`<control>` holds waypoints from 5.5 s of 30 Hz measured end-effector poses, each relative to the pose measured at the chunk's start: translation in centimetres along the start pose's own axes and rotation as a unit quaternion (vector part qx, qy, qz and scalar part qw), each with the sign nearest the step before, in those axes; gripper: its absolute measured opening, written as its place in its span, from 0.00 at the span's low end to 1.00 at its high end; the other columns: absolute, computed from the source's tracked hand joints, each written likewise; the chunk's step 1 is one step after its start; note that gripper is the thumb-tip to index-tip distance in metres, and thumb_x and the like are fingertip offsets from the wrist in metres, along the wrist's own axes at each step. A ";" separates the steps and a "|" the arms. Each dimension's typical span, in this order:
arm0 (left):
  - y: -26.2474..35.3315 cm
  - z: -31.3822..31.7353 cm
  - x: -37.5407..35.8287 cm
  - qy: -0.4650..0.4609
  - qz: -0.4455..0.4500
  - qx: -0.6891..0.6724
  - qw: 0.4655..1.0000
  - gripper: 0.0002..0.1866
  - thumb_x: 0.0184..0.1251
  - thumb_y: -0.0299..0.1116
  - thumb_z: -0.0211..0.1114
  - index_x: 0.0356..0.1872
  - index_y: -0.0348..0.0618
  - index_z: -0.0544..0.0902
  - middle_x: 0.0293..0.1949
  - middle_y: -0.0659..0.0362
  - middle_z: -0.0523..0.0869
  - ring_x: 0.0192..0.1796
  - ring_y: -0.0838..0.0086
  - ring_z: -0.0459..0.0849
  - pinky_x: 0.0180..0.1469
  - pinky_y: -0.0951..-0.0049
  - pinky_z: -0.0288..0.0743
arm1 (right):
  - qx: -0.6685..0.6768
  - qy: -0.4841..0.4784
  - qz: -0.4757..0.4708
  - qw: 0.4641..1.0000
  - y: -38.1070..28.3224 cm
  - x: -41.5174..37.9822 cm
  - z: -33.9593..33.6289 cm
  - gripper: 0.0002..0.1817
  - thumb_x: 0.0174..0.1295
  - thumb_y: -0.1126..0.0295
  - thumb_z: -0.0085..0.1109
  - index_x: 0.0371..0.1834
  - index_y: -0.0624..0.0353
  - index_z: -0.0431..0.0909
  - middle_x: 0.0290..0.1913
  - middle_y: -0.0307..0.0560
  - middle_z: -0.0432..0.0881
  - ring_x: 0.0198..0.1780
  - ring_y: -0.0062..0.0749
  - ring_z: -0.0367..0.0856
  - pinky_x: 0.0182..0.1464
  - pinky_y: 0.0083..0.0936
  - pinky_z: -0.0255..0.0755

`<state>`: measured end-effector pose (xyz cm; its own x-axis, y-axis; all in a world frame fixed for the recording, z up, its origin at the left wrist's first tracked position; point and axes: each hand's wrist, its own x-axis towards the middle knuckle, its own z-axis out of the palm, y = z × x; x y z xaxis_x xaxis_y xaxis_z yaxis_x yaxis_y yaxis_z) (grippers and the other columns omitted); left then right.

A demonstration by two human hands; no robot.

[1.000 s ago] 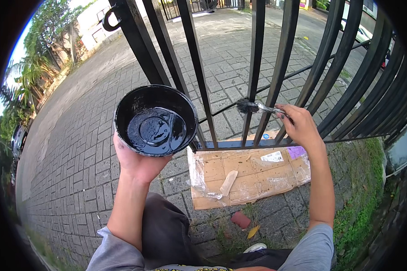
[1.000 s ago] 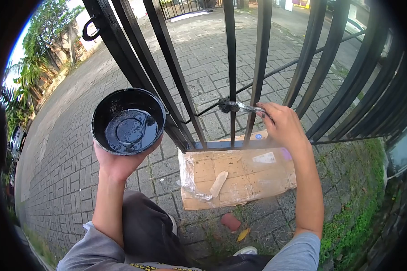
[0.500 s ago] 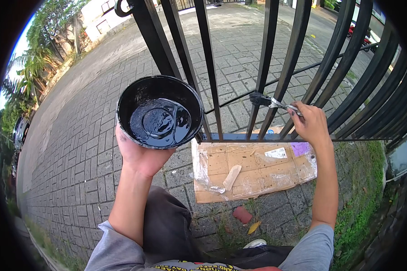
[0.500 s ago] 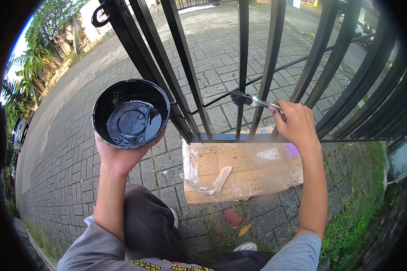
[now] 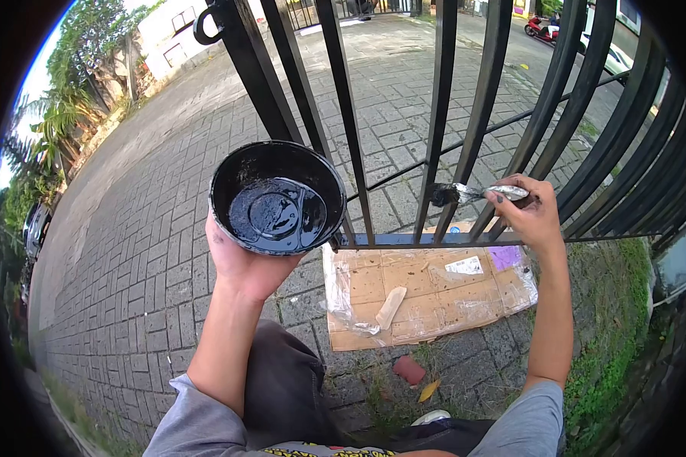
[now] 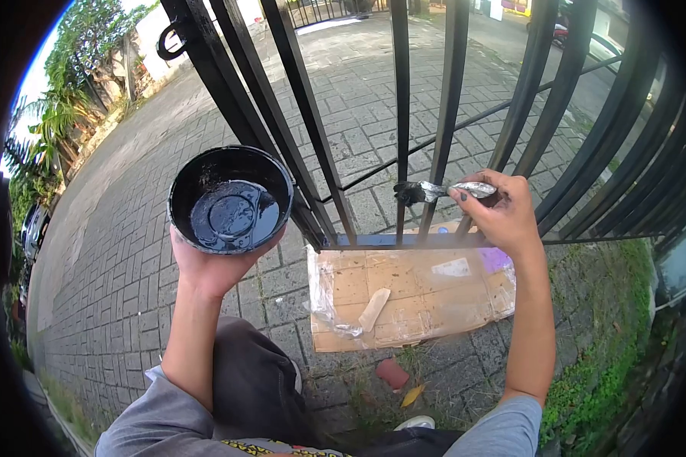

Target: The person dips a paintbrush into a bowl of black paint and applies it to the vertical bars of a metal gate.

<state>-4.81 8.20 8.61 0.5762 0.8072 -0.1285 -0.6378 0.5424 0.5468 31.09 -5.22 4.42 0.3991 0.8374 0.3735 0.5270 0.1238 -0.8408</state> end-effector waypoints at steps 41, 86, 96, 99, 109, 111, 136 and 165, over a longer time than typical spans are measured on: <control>-0.2 -0.3 0.4 0.008 -0.005 -0.009 1.000 0.36 0.73 0.65 0.46 0.71 0.52 0.75 0.69 0.51 0.78 0.72 0.50 0.74 0.72 0.41 0.67 | 0.047 -0.017 -0.121 0.991 7.3 1.7 4.1 0.17 0.69 0.72 0.66 0.59 0.66 0.85 0.41 0.50 0.91 0.40 0.24 0.86 0.47 0.25 0.78; -0.3 -0.6 0.3 -0.009 -0.016 0.006 1.000 0.35 0.72 0.62 0.48 0.70 0.51 0.78 0.68 0.51 0.80 0.71 0.52 0.76 0.72 0.41 0.68 | -0.139 0.155 -0.272 0.940 -0.3 2.5 3.6 0.13 0.57 0.70 0.69 0.20 0.65 0.78 0.16 0.54 0.76 0.17 0.45 0.77 0.23 0.32 0.68; -0.9 0.1 -0.4 0.000 -0.017 0.018 1.000 0.34 0.74 0.65 0.47 0.64 0.51 0.82 0.62 0.57 0.85 0.65 0.59 0.81 0.70 0.48 0.71 | -0.138 0.042 -0.123 0.982 0.4 1.8 3.6 0.17 0.62 0.64 0.66 0.20 0.66 0.79 0.13 0.56 0.72 0.16 0.44 0.71 0.23 0.36 0.65; -1.1 0.2 -0.3 -0.002 -0.022 0.018 1.000 0.34 0.74 0.65 0.47 0.64 0.51 0.82 0.63 0.56 0.84 0.65 0.59 0.81 0.69 0.48 0.72 | -0.049 0.132 -0.196 0.970 -1.2 2.3 3.3 0.16 0.66 0.64 0.66 0.25 0.64 0.79 0.15 0.51 0.73 0.16 0.36 0.70 0.24 0.31 0.65; -0.7 0.1 -0.3 0.005 -0.008 0.025 1.000 0.36 0.72 0.65 0.46 0.69 0.52 0.78 0.67 0.53 0.80 0.69 0.53 0.77 0.70 0.42 0.68 | -0.126 0.035 -0.108 0.985 -0.2 1.2 4.8 0.12 0.61 0.69 0.66 0.24 0.65 0.77 0.18 0.58 0.77 0.21 0.46 0.82 0.25 0.34 0.69; -0.7 -0.1 -0.4 -0.021 -0.017 0.023 0.999 0.32 0.75 0.63 0.47 0.63 0.51 0.83 0.62 0.57 0.85 0.64 0.59 0.82 0.68 0.48 0.73 | -0.162 0.017 -0.115 0.980 -1.5 1.5 4.1 0.13 0.61 0.69 0.66 0.24 0.66 0.77 0.18 0.59 0.76 0.20 0.46 0.79 0.25 0.33 0.68; -0.3 -0.3 -1.9 -0.018 -0.003 0.003 1.000 0.31 0.76 0.59 0.49 0.63 0.45 0.82 0.59 0.53 0.86 0.61 0.58 0.84 0.69 0.50 0.74 | -0.217 0.137 -0.285 0.924 -9.9 3.6 6.1 0.11 0.65 0.64 0.64 0.29 0.57 0.76 0.18 0.50 0.80 0.20 0.48 0.82 0.24 0.38 0.72; 0.1 -1.1 -1.2 0.021 0.000 -0.023 1.000 0.36 0.74 0.62 0.51 0.71 0.46 0.75 0.69 0.48 0.78 0.72 0.48 0.74 0.75 0.38 0.63 | -0.504 0.025 -0.116 0.856 -7.1 3.9 13.9 0.16 0.61 0.59 0.69 0.33 0.63 0.85 0.24 0.51 0.87 0.29 0.47 0.91 0.31 0.35 0.84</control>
<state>-6.14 7.51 7.91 0.5549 0.8155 -0.1644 -0.6610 0.5522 0.5081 18.44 4.57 6.36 0.2150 0.8260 0.5210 0.9655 -0.2600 0.0137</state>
